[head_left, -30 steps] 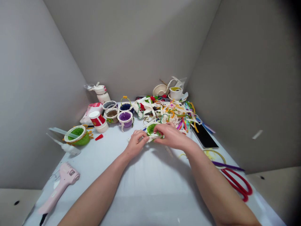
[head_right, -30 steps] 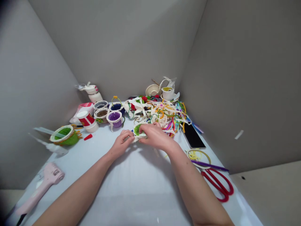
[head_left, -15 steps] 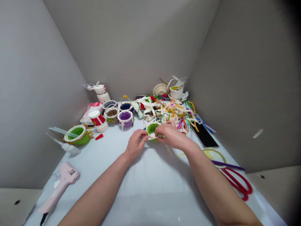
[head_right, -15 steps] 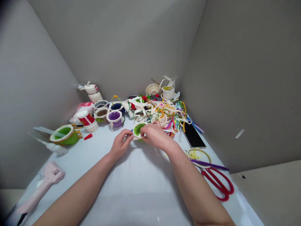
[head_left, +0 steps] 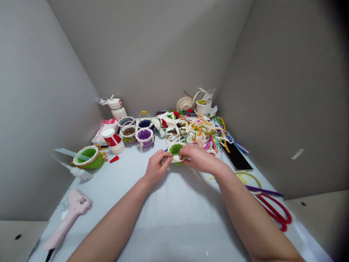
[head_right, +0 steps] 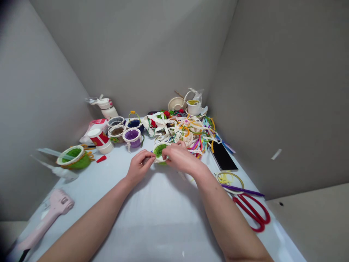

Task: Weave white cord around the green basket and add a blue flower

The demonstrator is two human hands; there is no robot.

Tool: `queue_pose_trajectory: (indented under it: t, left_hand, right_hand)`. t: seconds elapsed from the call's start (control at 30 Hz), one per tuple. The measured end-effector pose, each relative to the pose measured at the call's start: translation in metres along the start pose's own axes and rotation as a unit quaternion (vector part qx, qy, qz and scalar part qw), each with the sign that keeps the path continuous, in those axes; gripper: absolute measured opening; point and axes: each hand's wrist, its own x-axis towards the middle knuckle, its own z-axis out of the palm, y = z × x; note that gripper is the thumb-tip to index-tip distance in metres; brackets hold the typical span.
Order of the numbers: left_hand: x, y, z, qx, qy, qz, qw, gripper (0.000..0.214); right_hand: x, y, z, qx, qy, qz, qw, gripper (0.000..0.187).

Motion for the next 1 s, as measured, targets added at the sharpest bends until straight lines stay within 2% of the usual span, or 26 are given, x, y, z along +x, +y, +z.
queue_pose_trajectory:
  t: [0.17,0.4,0.57,0.8,0.9,1.0]
  left_hand:
    - [0.007,0.001,0.001,-0.022,0.006,-0.029,0.999,0.01]
    - [0.012,-0.003,-0.001,0.017,-0.053,-0.063,0.996,0.016]
    - [0.01,-0.003,0.0,0.024,-0.041,-0.068,0.997,0.016]
    - [0.01,0.0,0.004,0.024,-0.03,-0.101,0.994,0.017]
    - [0.008,0.0,0.003,0.004,-0.034,-0.1,0.994,0.015]
    - [0.007,0.0,0.001,-0.009,-0.05,-0.069,0.996,0.017]
  right_hand:
    - [0.001,0.001,0.0,0.006,-0.003,0.012,1.0,0.014]
    - [-0.001,-0.001,-0.004,0.013,0.0,0.017,1.0,0.014]
    - [-0.003,-0.008,-0.006,0.016,0.037,-0.016,0.999,0.013]
    - [0.002,-0.009,0.003,-0.012,0.043,-0.026,0.999,0.007]
    - [0.002,-0.007,0.005,-0.012,0.045,-0.021,0.999,0.009]
    - [0.002,-0.005,0.005,-0.011,0.043,-0.015,0.999,0.009]
